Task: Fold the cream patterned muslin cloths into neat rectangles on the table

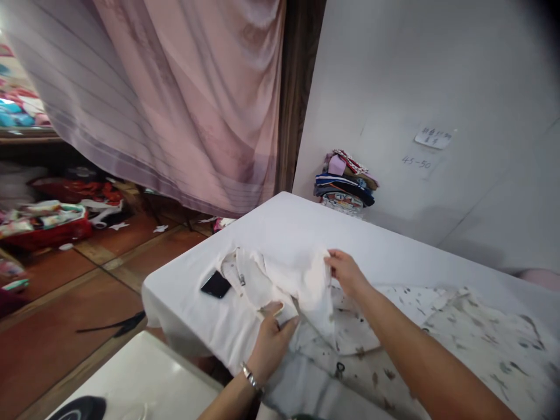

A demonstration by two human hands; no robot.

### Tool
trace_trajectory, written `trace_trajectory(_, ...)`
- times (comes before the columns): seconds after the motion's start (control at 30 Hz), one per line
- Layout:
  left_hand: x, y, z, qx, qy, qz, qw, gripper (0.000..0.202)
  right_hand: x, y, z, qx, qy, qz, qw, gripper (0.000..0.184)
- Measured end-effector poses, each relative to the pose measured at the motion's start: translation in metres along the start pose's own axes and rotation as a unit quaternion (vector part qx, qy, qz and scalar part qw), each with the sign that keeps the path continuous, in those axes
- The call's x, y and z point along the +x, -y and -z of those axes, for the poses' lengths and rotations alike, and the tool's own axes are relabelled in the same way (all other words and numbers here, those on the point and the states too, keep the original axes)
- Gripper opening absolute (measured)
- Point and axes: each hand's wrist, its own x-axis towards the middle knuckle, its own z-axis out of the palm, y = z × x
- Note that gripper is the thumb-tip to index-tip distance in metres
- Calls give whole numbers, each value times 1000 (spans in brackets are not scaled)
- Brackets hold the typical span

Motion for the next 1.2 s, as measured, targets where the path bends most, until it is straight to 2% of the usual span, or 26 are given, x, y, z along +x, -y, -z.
trace_trajectory(0.07, 3, -4, 1, -25, -8, 19, 999, 28, 3, 35, -8, 59, 14, 89, 994, 20)
trace_trajectory(0.17, 4, -10, 6, -72, -15, 27, 997, 30, 0, 67, -25, 35, 108, 171, 979, 22)
trace_trajectory(0.23, 3, -13, 12, -103, -30, 10, 994, 28, 0, 63, -33, -43, 156, 165, 973, 16)
trace_trajectory(0.33, -1, -15, 22, -112, -52, -3, 992, 27, 1, 34, -35, -122, 169, 86, 974, 8)
trace_trajectory(0.4, -3, -15, 27, -96, -62, -3, 993, 32, -1, 12, -33, -102, 159, 35, 981, 8)
trace_trajectory(0.5, -6, -18, 30, -102, -78, 13, 992, 31, -12, -9, -31, -53, 141, 0, 989, 16)
trace_trajectory(0.6, -12, -31, 28, -124, -90, 38, 987, 36, -22, -13, -29, -41, 118, 2, 992, 24)
trace_trajectory(0.67, -19, -44, 27, -130, -75, 39, 988, 36, -24, -10, -24, -45, 100, 15, 994, 27)
trace_trajectory(0.73, -28, -57, 28, -126, -46, 21, 991, 30, -20, -4, -16, -70, 54, 48, 995, 28)
trace_trajectory(0.8, -35, -67, 30, -104, -25, -9, 994, 24, -16, 6, -7, -124, -21, 116, 985, 29)
trace_trajectory(0.87, -37, -72, 32, -87, -15, -25, 996, 23, -17, 19, -1, -180, -92, 222, 954, 26)
trace_trajectory(0.9, -36, -74, 32, -88, -12, -25, 996, 23, -20, 24, 0, -201, -104, 277, 934, 23)
trace_trajectory(0.93, -34, -74, 31, -97, -9, -21, 995, 24, -25, 29, -2, -217, -89, 324, 916, 20)
trace_trajectory(0.97, -31, -74, 29, -109, -5, -15, 994, 24, -32, 33, -5, -231, -43, 361, 903, 17)
trace_trajectory(1.0, -28, -74, 28, -124, 0, -10, 992, 24, -41, 34, -10, -243, 30, 381, 891, 16)
trace_trajectory(1.07, -23, -72, 24, -156, 7, -7, 988, 22, -59, 32, -21, -260, 189, 380, 867, 19)
trace_trajectory(1.1, -21, -71, 22, -173, 6, -6, 985, 22, -67, 29, -26, -261, 246, 364, 859, 21)
trace_trajectory(1.13, -20, -70, 21, -190, 3, -2, 982, 22, -73, 24, -31, -258, 273, 344, 860, 23)
trace_trajectory(1.2, -19, -68, 20, -217, -10, 9, 976, 25, -81, 13, -36, -243, 257, 298, 887, 22)
